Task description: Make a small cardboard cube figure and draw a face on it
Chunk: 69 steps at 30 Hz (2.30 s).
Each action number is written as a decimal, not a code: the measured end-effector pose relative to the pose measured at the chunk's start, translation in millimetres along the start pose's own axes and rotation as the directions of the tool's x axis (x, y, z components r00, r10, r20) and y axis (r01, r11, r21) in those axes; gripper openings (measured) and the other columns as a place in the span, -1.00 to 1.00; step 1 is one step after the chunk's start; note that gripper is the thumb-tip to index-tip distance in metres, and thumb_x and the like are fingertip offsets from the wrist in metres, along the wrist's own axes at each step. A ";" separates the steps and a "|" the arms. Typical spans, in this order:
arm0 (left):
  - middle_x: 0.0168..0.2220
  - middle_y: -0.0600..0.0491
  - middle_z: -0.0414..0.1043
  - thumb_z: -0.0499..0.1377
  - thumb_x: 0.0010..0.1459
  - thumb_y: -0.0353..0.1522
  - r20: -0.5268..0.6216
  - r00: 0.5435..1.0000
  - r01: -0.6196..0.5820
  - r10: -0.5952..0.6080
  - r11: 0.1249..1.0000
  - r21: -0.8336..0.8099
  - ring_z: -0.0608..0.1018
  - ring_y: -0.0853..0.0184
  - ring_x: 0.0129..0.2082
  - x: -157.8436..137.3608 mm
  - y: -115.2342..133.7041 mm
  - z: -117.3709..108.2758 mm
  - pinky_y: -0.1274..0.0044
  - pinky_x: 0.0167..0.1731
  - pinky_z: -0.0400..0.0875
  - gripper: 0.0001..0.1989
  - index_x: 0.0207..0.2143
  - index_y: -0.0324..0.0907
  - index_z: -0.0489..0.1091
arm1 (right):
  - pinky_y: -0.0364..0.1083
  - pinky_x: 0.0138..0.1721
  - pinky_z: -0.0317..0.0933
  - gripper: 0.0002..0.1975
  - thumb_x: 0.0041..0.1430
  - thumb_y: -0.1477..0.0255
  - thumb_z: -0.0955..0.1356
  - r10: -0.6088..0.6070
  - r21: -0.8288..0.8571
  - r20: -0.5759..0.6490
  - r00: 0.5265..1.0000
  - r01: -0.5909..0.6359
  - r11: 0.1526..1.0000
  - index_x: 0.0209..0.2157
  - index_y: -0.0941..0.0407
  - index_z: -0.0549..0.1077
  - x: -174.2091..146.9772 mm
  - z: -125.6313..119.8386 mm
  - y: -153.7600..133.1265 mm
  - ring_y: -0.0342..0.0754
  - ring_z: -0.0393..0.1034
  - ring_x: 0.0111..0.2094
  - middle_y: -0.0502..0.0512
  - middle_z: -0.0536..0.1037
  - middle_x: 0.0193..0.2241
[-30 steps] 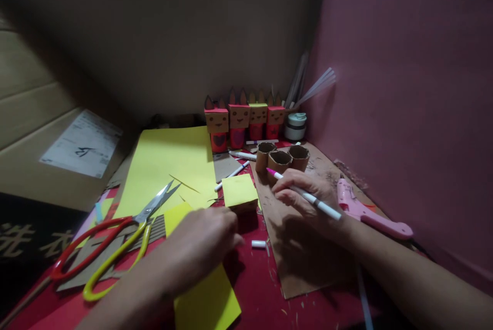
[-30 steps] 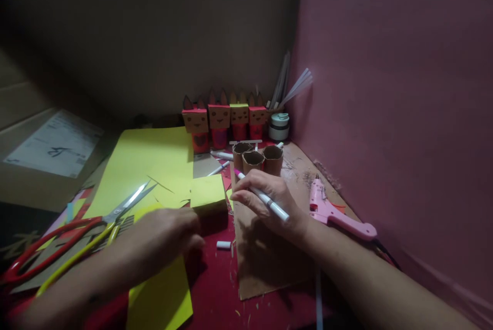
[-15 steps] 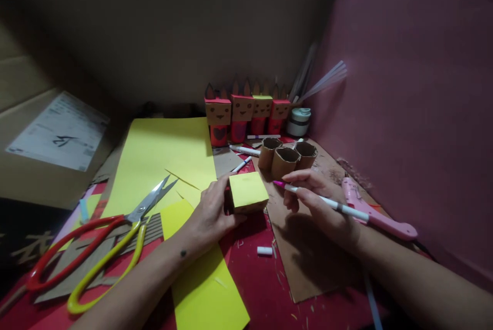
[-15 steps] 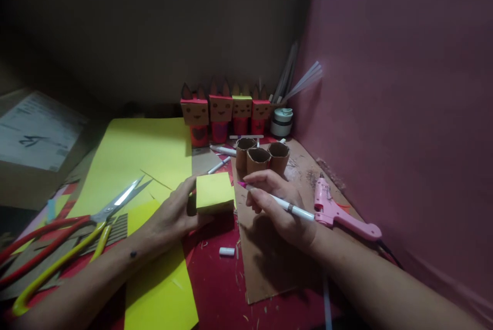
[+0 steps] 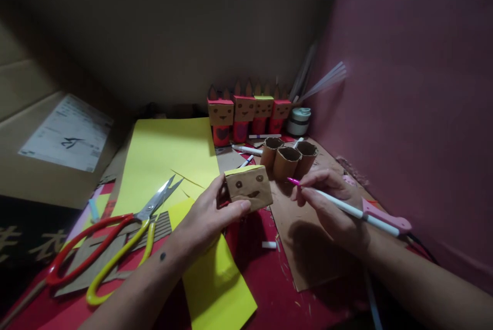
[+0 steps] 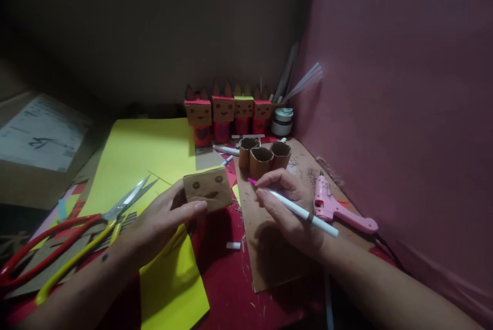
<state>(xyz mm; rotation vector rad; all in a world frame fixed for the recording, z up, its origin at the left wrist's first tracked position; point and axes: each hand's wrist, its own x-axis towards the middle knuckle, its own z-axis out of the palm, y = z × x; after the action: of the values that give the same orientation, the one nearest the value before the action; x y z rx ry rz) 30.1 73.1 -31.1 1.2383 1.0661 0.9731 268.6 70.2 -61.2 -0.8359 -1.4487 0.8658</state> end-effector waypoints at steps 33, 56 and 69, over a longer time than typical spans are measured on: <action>-0.11 -0.07 0.57 0.44 -0.12 -0.21 -0.149 0.989 -0.007 0.024 0.994 0.110 0.62 0.04 -0.09 -6.4 -10.4 27.3 0.32 -0.15 0.50 -0.29 0.05 -0.17 0.25 | -0.14 -0.57 0.16 -0.90 0.24 0.39 0.37 0.096 -0.090 0.144 0.985 -0.083 0.992 -0.30 0.01 0.33 -21.4 34.0 -19.0 -0.15 0.24 -0.63 -0.14 0.30 -0.66; -0.11 -0.01 0.57 0.45 -0.10 -0.27 -0.127 0.991 -0.026 0.043 0.991 0.128 0.62 0.16 -0.12 -0.4 -19.6 25.7 0.43 -0.18 0.53 -0.28 0.07 -0.17 0.22 | -0.26 -0.65 0.09 -0.89 0.22 0.57 0.35 -0.112 -0.242 0.179 0.978 0.154 0.958 -0.30 0.07 0.36 -18.9 35.4 -12.8 -0.26 0.26 -0.68 -0.17 0.36 -0.61; -0.13 0.00 0.57 0.45 -0.10 -0.27 -0.148 0.988 -0.021 0.040 0.991 0.129 0.63 0.15 -0.13 -2.5 -18.4 26.2 0.42 -0.18 0.54 -0.27 0.09 -0.17 0.22 | -0.24 -0.61 0.11 -0.89 0.27 0.50 0.36 -0.060 -0.195 0.133 0.989 0.085 0.977 -0.26 0.03 0.33 -20.7 35.3 -2.9 -0.25 0.22 -0.64 -0.16 0.34 -0.56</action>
<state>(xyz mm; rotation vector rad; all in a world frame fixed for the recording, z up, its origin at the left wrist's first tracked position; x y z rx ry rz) 55.0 62.9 -48.6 1.3037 1.2457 1.0484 234.4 49.1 -69.3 -0.8840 -1.6889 0.7366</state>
